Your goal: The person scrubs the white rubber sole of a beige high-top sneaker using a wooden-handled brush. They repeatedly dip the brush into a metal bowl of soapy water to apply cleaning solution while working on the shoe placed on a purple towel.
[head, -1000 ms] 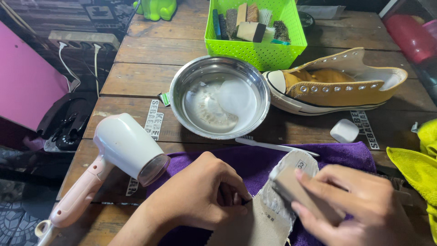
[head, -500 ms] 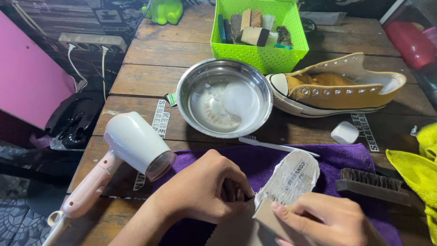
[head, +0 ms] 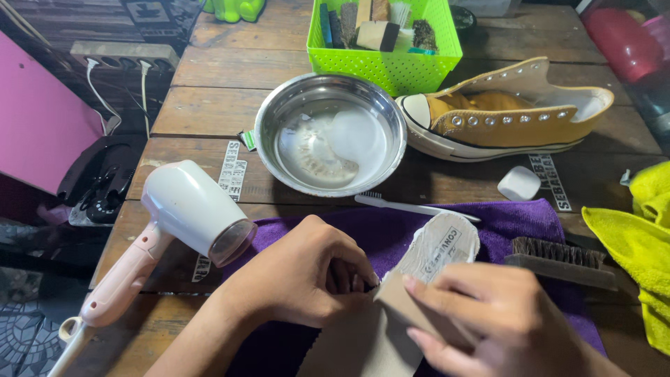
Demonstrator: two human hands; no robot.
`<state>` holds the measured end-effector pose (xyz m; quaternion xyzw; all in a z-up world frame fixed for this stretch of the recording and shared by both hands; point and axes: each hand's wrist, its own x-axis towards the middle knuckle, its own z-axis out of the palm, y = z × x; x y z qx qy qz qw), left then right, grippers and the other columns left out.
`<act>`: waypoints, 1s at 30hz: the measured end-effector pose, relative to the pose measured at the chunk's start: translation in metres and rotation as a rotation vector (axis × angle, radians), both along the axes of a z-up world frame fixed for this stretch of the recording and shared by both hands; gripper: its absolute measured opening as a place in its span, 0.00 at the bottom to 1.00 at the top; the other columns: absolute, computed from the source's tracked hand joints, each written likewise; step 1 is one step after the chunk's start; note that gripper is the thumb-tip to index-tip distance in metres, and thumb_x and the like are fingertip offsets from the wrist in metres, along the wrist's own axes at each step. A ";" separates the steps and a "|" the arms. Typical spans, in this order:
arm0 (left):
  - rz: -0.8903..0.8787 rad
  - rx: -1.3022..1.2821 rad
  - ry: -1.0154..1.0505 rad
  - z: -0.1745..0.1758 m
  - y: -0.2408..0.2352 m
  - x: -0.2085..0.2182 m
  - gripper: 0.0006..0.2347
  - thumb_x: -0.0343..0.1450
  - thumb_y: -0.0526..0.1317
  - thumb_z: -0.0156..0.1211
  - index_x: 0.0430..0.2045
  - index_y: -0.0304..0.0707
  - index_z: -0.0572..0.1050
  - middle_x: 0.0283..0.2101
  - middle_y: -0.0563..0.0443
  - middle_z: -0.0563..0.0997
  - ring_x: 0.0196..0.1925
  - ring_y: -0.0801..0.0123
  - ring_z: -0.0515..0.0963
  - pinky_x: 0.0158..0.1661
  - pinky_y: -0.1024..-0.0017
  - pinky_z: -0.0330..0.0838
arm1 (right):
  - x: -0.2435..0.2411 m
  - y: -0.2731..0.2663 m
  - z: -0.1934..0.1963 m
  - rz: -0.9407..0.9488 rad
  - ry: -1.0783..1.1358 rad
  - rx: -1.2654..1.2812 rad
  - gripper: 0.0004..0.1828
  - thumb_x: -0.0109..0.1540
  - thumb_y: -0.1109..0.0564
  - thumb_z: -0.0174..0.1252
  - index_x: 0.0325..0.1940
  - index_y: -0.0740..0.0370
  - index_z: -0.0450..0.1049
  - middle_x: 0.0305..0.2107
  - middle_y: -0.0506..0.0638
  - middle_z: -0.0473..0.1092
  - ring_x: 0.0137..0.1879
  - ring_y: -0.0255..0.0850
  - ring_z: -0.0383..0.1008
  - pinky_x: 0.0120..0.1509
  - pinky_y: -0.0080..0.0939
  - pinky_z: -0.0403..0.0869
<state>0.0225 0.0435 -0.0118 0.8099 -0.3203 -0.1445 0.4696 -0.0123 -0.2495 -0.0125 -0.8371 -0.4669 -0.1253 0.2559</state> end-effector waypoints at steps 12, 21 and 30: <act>0.009 0.014 -0.009 -0.001 -0.002 0.000 0.08 0.61 0.35 0.66 0.28 0.43 0.91 0.24 0.58 0.90 0.24 0.82 0.86 0.28 0.80 0.80 | -0.002 -0.007 0.002 0.025 -0.022 -0.009 0.31 0.62 0.49 0.77 0.67 0.58 0.78 0.34 0.49 0.78 0.27 0.40 0.75 0.30 0.38 0.74; 0.001 0.014 -0.028 0.003 0.000 -0.003 0.08 0.61 0.36 0.66 0.28 0.43 0.90 0.25 0.57 0.90 0.25 0.82 0.87 0.29 0.80 0.80 | 0.032 -0.020 0.029 -0.318 0.063 0.013 0.25 0.56 0.47 0.77 0.56 0.56 0.87 0.37 0.46 0.86 0.40 0.37 0.87 0.50 0.36 0.81; -0.026 0.008 -0.037 0.001 0.003 -0.002 0.09 0.62 0.36 0.67 0.31 0.42 0.90 0.26 0.56 0.90 0.25 0.80 0.86 0.31 0.79 0.81 | 0.091 0.036 0.098 -0.293 -0.047 -0.042 0.26 0.59 0.55 0.75 0.62 0.59 0.85 0.50 0.53 0.85 0.47 0.43 0.84 0.56 0.46 0.82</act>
